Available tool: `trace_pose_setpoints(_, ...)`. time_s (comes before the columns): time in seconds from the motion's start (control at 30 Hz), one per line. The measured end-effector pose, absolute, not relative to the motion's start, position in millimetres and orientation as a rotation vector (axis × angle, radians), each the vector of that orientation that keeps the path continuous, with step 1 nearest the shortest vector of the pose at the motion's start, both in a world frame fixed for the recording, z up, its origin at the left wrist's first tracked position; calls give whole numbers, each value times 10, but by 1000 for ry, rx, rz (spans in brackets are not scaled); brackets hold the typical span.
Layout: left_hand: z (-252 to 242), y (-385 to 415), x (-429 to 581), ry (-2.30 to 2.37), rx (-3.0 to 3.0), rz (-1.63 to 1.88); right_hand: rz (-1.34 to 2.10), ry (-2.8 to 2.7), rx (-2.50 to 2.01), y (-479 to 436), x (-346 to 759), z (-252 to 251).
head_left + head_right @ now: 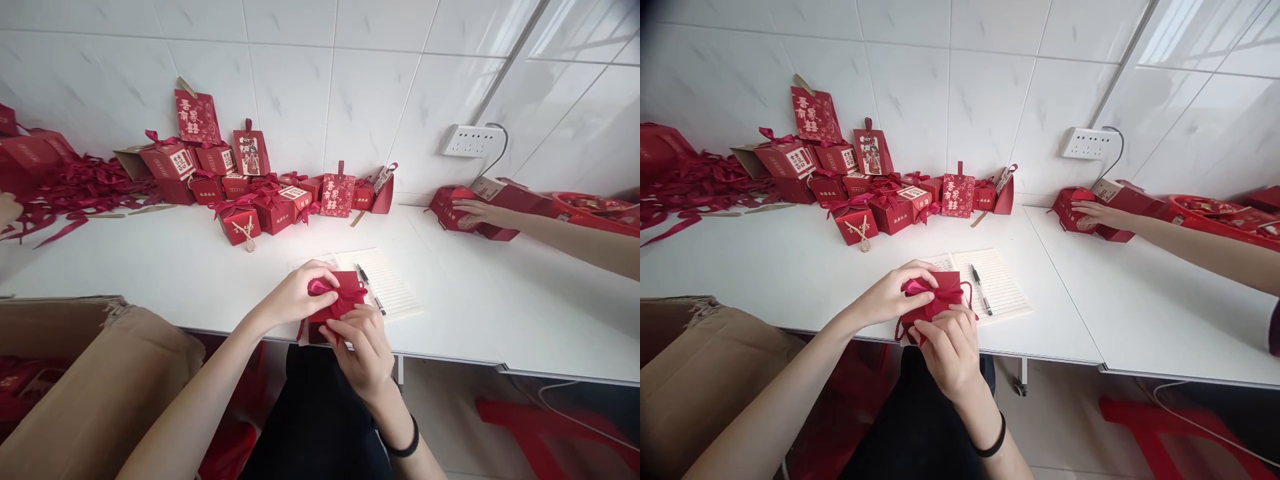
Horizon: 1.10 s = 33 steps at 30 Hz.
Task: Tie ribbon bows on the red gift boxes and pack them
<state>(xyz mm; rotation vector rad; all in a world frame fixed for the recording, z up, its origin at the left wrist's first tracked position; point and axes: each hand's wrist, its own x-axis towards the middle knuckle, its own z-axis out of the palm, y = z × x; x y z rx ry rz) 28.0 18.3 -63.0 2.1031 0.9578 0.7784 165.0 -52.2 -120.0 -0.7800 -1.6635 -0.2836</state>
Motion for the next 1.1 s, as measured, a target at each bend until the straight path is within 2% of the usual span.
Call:
trace_pose_setpoints(0.27,-723,130,381,1149,1965,870,-240,-1744,-795,-557,1528,-1278)
trace_pose_setpoints(1.1,-783,135,377,1155,1839,853,7,-1788,-690,-605,1733,-1027)
